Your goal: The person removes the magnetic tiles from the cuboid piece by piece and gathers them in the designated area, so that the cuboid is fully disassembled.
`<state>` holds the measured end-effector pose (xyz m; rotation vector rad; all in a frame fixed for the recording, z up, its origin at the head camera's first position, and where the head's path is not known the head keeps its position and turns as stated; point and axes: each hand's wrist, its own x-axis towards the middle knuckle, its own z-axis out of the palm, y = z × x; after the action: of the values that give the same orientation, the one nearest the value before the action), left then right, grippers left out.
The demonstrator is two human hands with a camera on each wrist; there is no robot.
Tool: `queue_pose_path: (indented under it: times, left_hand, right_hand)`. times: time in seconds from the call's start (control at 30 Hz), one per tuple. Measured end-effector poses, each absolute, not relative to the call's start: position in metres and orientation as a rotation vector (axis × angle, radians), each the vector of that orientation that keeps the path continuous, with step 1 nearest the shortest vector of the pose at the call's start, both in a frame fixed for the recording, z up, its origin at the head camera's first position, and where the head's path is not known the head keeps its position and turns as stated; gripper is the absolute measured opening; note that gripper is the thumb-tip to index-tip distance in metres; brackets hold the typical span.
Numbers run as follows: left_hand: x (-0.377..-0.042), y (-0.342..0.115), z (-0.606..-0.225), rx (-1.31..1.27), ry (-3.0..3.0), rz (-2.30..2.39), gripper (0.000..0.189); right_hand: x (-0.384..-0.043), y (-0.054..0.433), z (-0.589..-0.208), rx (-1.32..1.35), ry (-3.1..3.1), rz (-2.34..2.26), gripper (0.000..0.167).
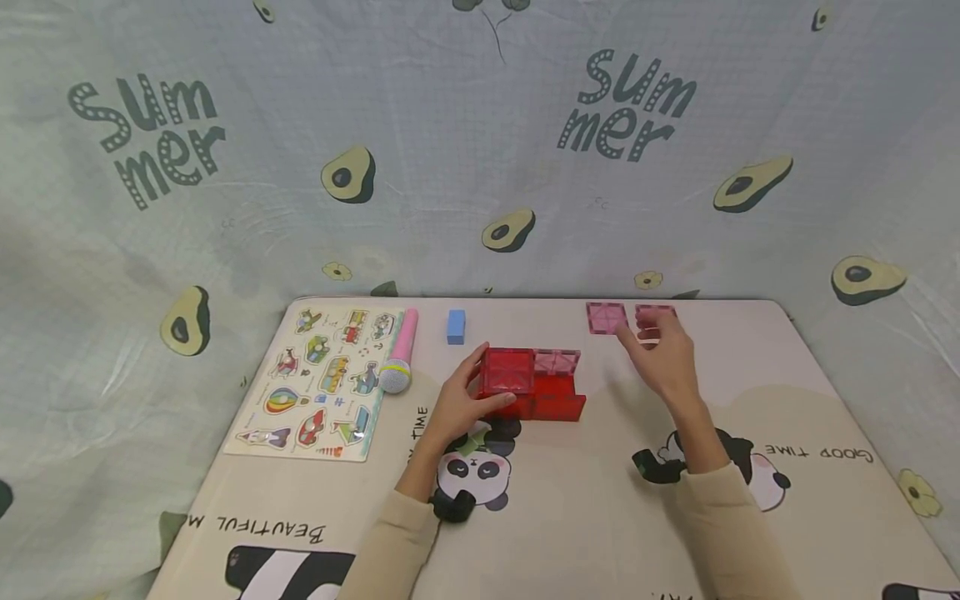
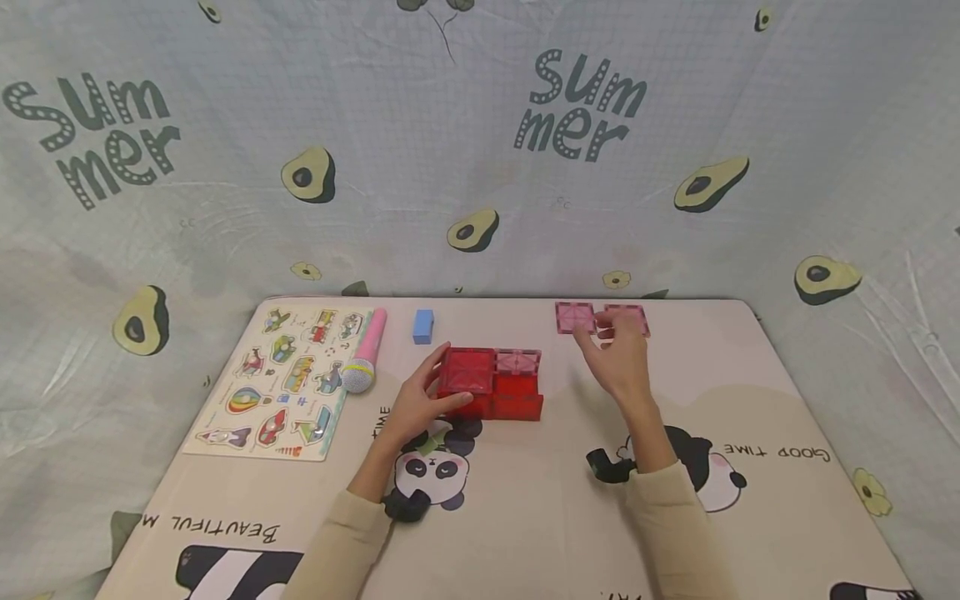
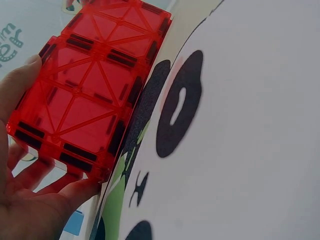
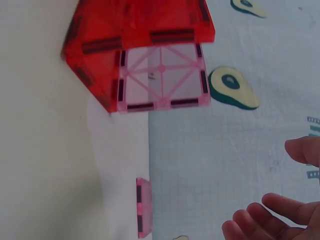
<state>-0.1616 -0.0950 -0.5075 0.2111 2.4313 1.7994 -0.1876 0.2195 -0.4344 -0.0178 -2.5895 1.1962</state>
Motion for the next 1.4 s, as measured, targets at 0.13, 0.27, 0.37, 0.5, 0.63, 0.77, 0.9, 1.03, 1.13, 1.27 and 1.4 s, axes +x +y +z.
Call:
queue_pose_path:
  times: [0.13, 0.27, 0.37, 0.5, 0.63, 0.77, 0.9, 1.03, 1.13, 1.27, 1.4]
  left_hand:
    - [-0.162, -0.095, -0.508, 0.214, 2.433, 1.800, 0.093]
    - [-0.162, -0.095, -0.507, 0.208, 2.436, 1.798, 0.093]
    - [-0.162, -0.095, -0.507, 0.208, 2.435, 1.797, 0.093]
    - [-0.162, -0.095, -0.507, 0.210, 2.433, 1.794, 0.093]
    - [-0.162, -0.095, -0.507, 0.204, 2.429, 1.793, 0.092]
    - [-0.162, -0.095, -0.507, 0.201, 2.431, 1.791, 0.092]
    - [-0.162, -0.095, -0.507, 0.196, 2.438, 1.789, 0.092]
    - [-0.162, -0.095, -0.506, 0.192, 2.440, 1.789, 0.093]
    - [-0.162, -0.095, -0.506, 0.191, 2.439, 1.789, 0.092]
    - [-0.162, -0.095, -0.506, 0.192, 2.442, 1.785, 0.092]
    - [-0.162, -0.095, -0.506, 0.193, 2.439, 1.789, 0.092]
  right_hand:
    - [-0.182, 0.214, -0.435, 0.034, -2.611, 1.210, 0.055]
    - [-0.177, 0.210, -0.438, 0.097, -2.623, 1.208, 0.055]
    - [-0.173, 0.207, -0.441, 0.154, -2.619, 1.204, 0.054]
    - [-0.166, 0.201, -0.444, 0.222, -2.632, 1.208, 0.052]
    - [-0.159, 0.194, -0.447, 0.280, -2.672, 1.228, 0.050]
    - [-0.154, 0.189, -0.452, 0.343, -2.701, 1.274, 0.048]
    - [-0.149, 0.185, -0.460, 0.402, -2.745, 1.273, 0.051]
    - [-0.145, 0.182, -0.468, 0.467, -2.781, 1.247, 0.053]
    - [-0.143, 0.179, -0.472, 0.521, -2.782, 1.241, 0.053]
    - [-0.141, 0.178, -0.476, 0.566, -2.791, 1.215, 0.047]
    - [-0.140, 0.177, -0.479, 0.573, -2.822, 1.176, 0.039]
